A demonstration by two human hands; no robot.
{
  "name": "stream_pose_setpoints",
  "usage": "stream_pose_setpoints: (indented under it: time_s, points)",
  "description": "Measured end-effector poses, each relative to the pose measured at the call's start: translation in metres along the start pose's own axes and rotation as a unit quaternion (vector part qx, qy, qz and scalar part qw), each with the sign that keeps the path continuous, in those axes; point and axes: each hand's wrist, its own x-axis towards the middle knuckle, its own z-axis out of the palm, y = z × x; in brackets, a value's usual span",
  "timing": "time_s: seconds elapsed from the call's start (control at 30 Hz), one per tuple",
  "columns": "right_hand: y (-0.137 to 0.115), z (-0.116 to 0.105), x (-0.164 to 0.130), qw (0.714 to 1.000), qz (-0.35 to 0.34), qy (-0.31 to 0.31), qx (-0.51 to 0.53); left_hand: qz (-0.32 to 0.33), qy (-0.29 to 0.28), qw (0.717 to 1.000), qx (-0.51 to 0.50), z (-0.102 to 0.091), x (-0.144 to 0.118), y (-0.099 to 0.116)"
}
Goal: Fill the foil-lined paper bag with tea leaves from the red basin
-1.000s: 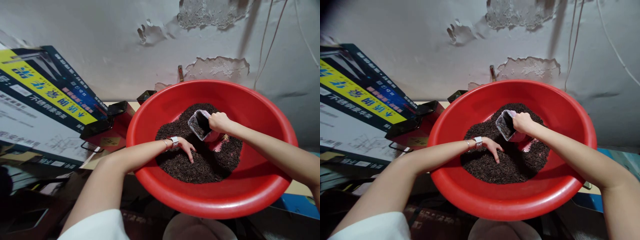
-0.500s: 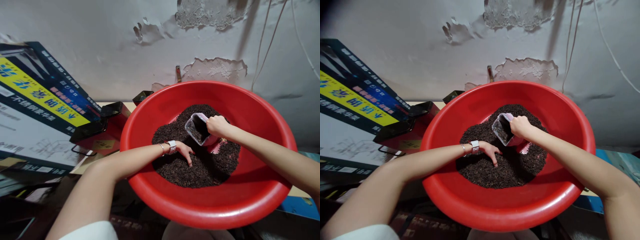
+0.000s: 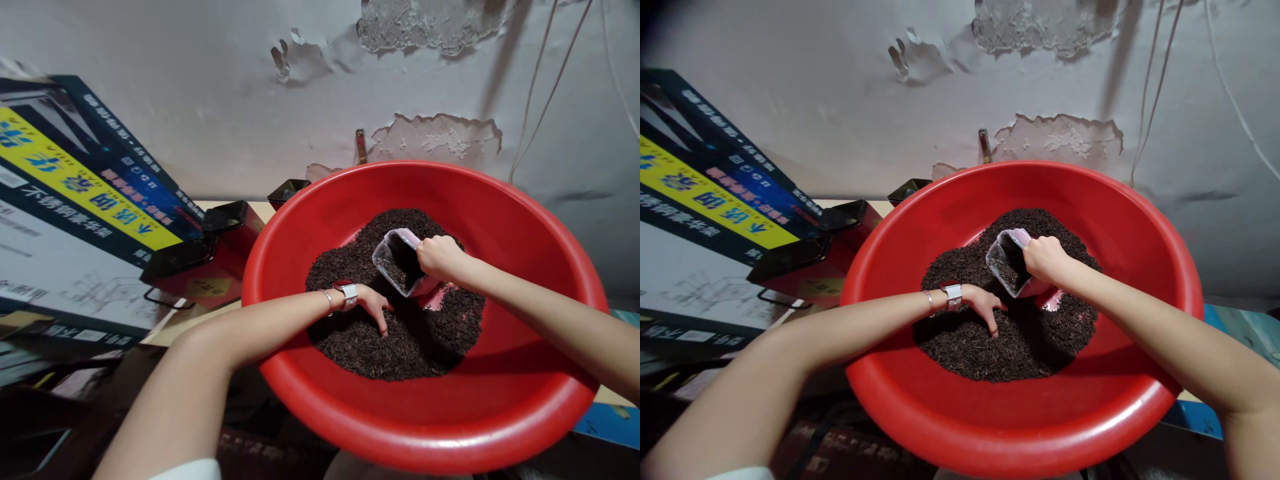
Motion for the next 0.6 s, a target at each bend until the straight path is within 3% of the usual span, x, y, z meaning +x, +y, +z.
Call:
stream_pose_setpoints:
  time_s: [0.13,0.6]
  points:
    - [-0.0015,0.0015,-0.0010,1.000,-0.015,0.000,-0.004,-0.025,-0.030,0.999,0.003,-0.0009,0.0003,0.0014]
    - [-0.0098,-0.0015,-0.0032,0.999,-0.048,-0.015,-0.016,-0.015,-0.059,0.998,0.012,-0.0015,-0.0009,0.0060]
